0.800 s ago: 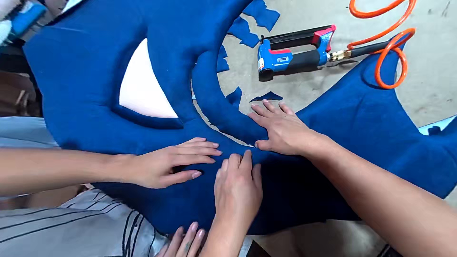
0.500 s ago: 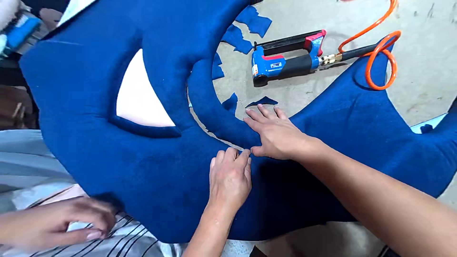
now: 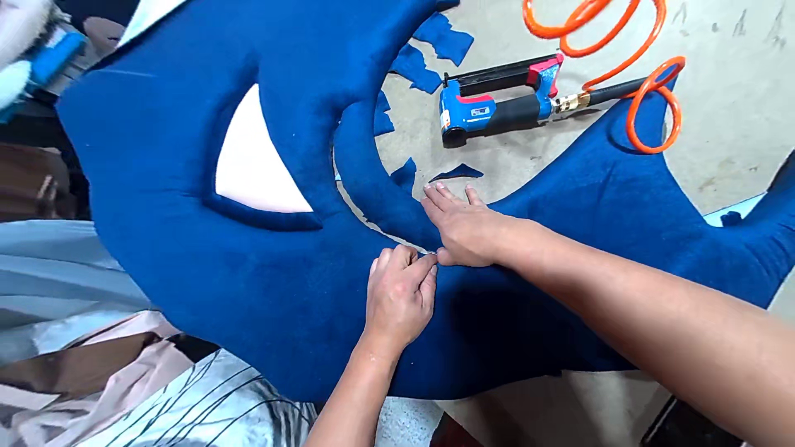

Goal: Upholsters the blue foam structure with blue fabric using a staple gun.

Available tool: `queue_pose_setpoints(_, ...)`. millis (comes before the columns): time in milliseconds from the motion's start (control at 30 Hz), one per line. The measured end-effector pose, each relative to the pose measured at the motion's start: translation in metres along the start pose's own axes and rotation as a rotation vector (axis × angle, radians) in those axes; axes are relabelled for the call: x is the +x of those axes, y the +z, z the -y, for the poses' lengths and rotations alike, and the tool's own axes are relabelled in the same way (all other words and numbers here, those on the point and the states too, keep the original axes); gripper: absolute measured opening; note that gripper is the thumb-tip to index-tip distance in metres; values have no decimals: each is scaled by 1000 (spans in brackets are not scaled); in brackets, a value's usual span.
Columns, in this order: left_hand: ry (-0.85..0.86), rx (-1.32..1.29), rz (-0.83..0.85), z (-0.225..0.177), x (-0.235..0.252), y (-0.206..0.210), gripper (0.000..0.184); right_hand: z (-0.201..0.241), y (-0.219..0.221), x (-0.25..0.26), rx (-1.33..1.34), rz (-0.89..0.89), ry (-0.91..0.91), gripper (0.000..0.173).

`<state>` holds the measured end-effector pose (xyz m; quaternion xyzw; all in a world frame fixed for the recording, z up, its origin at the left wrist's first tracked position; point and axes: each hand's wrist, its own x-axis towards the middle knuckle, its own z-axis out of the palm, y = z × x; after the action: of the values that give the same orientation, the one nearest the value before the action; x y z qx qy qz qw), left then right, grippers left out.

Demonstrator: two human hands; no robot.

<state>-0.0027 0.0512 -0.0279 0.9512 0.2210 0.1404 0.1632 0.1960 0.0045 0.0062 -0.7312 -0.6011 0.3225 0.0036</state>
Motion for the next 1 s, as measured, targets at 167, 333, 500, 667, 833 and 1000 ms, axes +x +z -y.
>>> queue_pose_setpoints(167,20,23,44,-1,1,-4,36,5,-7,-2,-31,40,32,101)
queue_pose_setpoints(333,29,-19,14,-1,1,-7,34,6,41,-42,-26,-426,8,60)
queue_pose_setpoints(500,36,-56,10,-20,82,-25,27,36,94,-80,84,-672,29,34)
queue_pose_setpoints(667,192,178,227,-66,231,12,42,53,82,-83,96,-418,222,54)
queue_pose_setpoints(833,176,326,380,-76,281,52,40,46,87,-79,54,-401,233,53)
queue_pose_setpoints(1000,23,104,286,-65,290,19,50,30,85,-77,79,-445,147,48)
